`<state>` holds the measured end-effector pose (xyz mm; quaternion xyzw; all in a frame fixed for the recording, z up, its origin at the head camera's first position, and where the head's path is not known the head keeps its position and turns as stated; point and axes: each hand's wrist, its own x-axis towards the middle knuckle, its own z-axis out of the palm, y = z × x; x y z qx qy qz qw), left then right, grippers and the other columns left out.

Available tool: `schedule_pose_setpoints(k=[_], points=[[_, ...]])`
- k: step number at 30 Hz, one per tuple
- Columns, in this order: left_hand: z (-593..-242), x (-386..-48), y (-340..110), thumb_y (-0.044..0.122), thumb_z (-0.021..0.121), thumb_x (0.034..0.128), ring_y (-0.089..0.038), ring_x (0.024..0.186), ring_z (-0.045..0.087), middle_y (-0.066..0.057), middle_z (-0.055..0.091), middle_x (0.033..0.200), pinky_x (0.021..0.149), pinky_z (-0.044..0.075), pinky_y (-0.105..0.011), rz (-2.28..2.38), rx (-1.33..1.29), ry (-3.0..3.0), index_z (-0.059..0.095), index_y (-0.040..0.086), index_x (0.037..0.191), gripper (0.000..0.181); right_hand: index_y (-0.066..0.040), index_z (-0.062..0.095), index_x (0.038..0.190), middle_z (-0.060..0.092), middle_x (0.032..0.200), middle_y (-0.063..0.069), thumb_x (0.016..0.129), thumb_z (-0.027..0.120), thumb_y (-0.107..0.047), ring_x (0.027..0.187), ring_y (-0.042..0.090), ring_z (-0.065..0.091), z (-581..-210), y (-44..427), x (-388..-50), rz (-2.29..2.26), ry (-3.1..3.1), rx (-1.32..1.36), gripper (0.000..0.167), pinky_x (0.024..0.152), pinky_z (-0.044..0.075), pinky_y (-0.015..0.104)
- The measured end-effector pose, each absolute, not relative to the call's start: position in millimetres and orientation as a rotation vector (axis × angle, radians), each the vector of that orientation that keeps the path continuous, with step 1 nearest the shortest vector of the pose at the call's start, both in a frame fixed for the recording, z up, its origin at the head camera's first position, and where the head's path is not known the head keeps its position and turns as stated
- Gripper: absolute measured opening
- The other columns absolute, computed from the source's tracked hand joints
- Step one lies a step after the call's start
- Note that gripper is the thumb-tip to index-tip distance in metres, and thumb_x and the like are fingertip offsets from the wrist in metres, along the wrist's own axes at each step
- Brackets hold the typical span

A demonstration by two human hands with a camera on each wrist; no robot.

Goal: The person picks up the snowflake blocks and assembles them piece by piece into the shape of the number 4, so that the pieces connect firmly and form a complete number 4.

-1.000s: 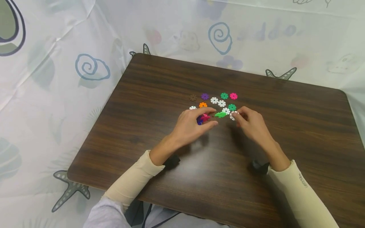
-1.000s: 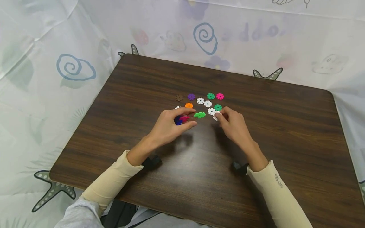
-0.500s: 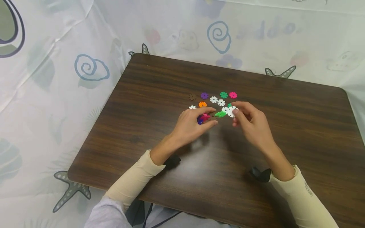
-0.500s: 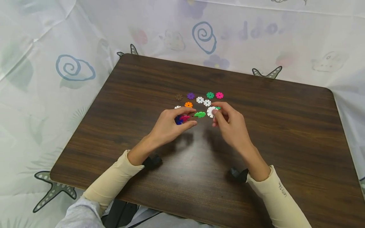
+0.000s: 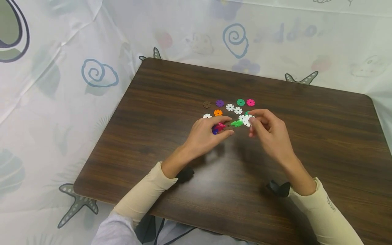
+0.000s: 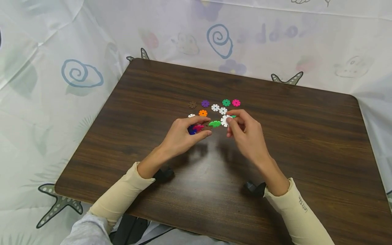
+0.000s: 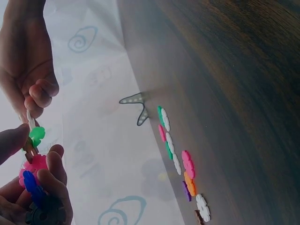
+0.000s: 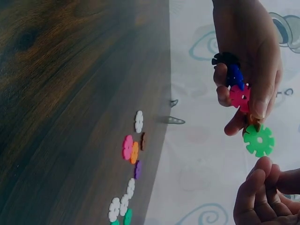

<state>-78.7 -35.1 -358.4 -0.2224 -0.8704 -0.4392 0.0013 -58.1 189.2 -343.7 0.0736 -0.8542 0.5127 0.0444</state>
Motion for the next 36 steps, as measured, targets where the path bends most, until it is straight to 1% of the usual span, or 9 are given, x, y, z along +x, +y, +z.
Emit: schedule_pose_setpoints(k=[7,11,16,20,27,29,31,34,36], points=[[-359,-79,-35,0.032,0.080,0.0902,-0.011,0.065,0.047,0.003,0.063,0.075,0.057,0.033,-0.023,-1.368,-0.714,-2.724,0.075,0.014,0.122,0.037,-0.008,0.067,0.123,0.068,0.078,0.008,0.105,0.059,-0.026,0.067,0.018,0.067,-343,188,-58,1.568,-2.639,0.219,0.026,0.061,0.054,0.022],[-359,-79,-35,0.031,0.081,0.0898,-0.010,0.064,0.046,0.002,0.065,0.075,0.056,0.033,-0.021,-1.368,-0.752,-2.680,0.076,0.012,0.122,0.037,-0.007,0.068,0.122,0.069,0.078,0.008,0.105,0.060,-0.025,0.067,0.015,0.068,-344,186,-57,1.580,-2.623,0.220,0.026,0.059,0.054,0.022],[-360,-81,-36,0.027,0.081,0.0905,-0.007,0.058,0.039,0.000,0.059,0.067,0.053,0.028,-0.020,-1.358,-0.825,-2.583,0.076,0.007,0.123,0.038,-0.004,0.068,0.122,0.069,0.077,0.009,0.105,0.061,-0.022,0.065,0.012,0.068,-344,181,-58,1.631,-2.555,0.213,0.025,0.063,0.058,0.022],[-362,-83,-37,0.026,0.079,0.0917,-0.006,0.057,0.037,0.000,0.055,0.066,0.052,0.028,-0.020,-1.345,-0.889,-2.533,0.075,0.004,0.123,0.039,-0.001,0.068,0.122,0.067,0.077,0.011,0.105,0.061,-0.018,0.064,0.012,0.068,-344,178,-58,1.660,-2.512,0.234,0.025,0.064,0.060,0.023],[-362,-86,-39,0.025,0.080,0.0912,-0.007,0.056,0.034,0.002,0.050,0.062,0.052,0.027,-0.020,-1.319,-0.955,-2.506,0.074,0.003,0.124,0.039,-0.005,0.068,0.122,0.067,0.077,0.010,0.105,0.060,-0.022,0.067,0.021,0.068,-341,177,-60,1.591,-2.578,0.254,0.025,0.057,0.053,0.022],[-362,-87,-39,0.024,0.081,0.0909,-0.007,0.057,0.033,0.002,0.050,0.062,0.052,0.027,-0.021,-1.309,-0.950,-2.510,0.075,0.004,0.123,0.039,-0.006,0.068,0.122,0.068,0.077,0.010,0.105,0.059,-0.024,0.067,0.019,0.067,-341,177,-61,1.571,-2.597,0.250,0.026,0.056,0.051,0.023],[-362,-87,-39,0.025,0.081,0.0905,-0.007,0.057,0.033,0.002,0.054,0.064,0.053,0.026,-0.021,-1.304,-0.928,-2.527,0.075,0.005,0.123,0.038,-0.007,0.068,0.123,0.067,0.077,0.010,0.106,0.059,-0.025,0.066,0.016,0.066,-341,176,-62,1.561,-2.607,0.248,0.027,0.055,0.051,0.024],[-361,-87,-39,0.029,0.080,0.0914,-0.007,0.059,0.031,0.001,0.066,0.073,0.056,0.026,-0.023,-1.300,-0.884,-2.585,0.075,0.009,0.124,0.038,-0.009,0.068,0.122,0.067,0.077,0.010,0.106,0.058,-0.027,0.065,0.015,0.066,-342,176,-63,1.558,-2.619,0.236,0.026,0.055,0.051,0.025],[-361,-87,-39,0.031,0.079,0.0923,-0.008,0.060,0.031,0.003,0.069,0.078,0.057,0.027,-0.024,-1.299,-0.857,-2.621,0.075,0.012,0.124,0.036,-0.010,0.068,0.122,0.067,0.076,0.010,0.106,0.058,-0.027,0.065,0.015,0.066,-342,176,-64,1.564,-2.626,0.226,0.025,0.056,0.051,0.025]])
